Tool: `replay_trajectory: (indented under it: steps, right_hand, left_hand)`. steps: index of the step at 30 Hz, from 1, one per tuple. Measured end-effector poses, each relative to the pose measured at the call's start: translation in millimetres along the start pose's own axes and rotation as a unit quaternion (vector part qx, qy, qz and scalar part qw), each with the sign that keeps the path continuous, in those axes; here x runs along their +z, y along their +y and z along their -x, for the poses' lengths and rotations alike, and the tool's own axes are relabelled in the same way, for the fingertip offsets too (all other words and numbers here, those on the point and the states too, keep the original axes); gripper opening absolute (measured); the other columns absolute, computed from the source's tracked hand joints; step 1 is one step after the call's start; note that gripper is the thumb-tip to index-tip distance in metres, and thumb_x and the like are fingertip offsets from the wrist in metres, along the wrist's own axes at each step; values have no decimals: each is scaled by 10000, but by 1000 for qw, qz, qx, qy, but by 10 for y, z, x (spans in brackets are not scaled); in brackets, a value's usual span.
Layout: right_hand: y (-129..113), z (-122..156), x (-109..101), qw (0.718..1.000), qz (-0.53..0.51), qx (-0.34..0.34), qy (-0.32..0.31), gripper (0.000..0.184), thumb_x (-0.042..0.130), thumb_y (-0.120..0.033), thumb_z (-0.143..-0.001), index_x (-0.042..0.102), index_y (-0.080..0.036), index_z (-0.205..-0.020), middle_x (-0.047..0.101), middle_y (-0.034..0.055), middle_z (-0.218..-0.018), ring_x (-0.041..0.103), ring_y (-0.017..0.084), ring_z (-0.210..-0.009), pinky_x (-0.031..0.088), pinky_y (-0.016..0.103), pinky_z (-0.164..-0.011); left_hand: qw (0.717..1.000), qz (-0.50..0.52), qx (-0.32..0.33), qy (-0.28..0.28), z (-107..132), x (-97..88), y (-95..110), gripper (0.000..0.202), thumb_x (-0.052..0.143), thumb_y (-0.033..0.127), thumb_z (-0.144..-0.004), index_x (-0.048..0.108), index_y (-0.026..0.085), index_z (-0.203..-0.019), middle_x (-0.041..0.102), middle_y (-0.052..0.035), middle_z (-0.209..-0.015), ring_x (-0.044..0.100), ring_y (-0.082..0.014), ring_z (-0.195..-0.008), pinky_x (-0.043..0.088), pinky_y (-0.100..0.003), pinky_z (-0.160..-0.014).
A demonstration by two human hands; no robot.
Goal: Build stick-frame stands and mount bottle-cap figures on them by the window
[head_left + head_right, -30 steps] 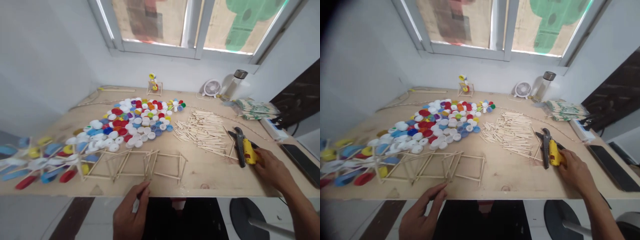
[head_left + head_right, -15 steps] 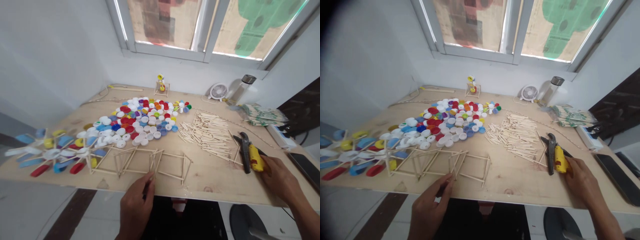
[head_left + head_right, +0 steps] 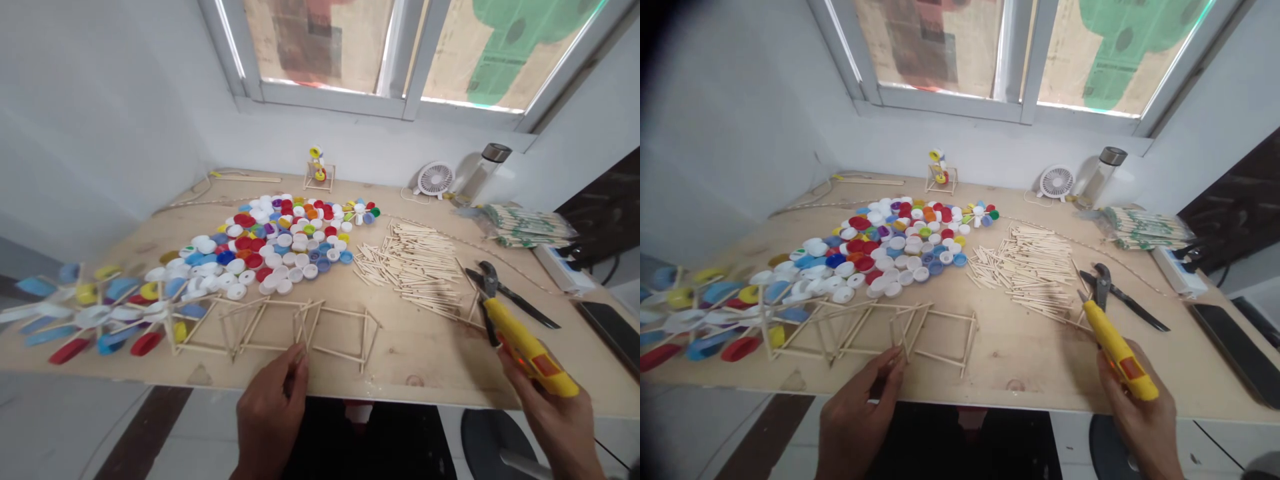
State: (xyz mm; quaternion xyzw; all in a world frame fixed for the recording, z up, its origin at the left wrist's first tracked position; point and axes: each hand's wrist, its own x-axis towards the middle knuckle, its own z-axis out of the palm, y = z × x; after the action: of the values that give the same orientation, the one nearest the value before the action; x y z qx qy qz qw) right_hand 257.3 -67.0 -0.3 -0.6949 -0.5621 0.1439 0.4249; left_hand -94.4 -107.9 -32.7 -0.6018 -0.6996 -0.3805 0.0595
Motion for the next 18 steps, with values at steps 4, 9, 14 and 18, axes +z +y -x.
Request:
replay_trajectory:
  steps: [4, 9, 14, 18]
  right_hand:
    - [-128, 207, 109, 989, -122, 58, -62, 402, 694, -427, -730, 650, -172, -1038, 696, 106, -1055, 672, 276, -933, 569, 336, -792]
    - [-404, 386, 205, 980, -141, 7, -144, 302, 677, -398, -754, 704, -216, -994, 733, 59, -923, 699, 261, -819, 592, 277, -644]
    - [-651, 499, 271, 973, -155, -45, -167, 189, 633, -371, -786, 700, -249, -913, 709, 37, -835, 679, 249, -796, 573, 278, -619]
    - [-669, 577, 303, 971, -141, -27, -190, 196, 645, -375, -771, 685, -246, -913, 688, 37, -867, 667, 232, -795, 555, 269, -679]
  left_hand:
    - [1000, -20, -7, -10, 8, -5, -7, 265, 507, 338, -877, 649, 140, -982, 733, -50, -786, 685, -143, -643, 531, -228, -667]
    - [999, -37, -11, -12, -24, -17, 9, 275, 490, 348, -881, 667, 153, -960, 736, -42, -769, 687, -143, -635, 530, -227, -670]
    - [999, -39, 0, -11, -67, -3, 39, 282, 476, 349, -884, 675, 160, -950, 736, -36, -744, 680, -141, -611, 520, -221, -652]
    - [998, -60, -5, -18, -103, 14, 64, 293, 465, 355, -884, 678, 165, -951, 730, -27, -700, 664, -141, -559, 504, -217, -600]
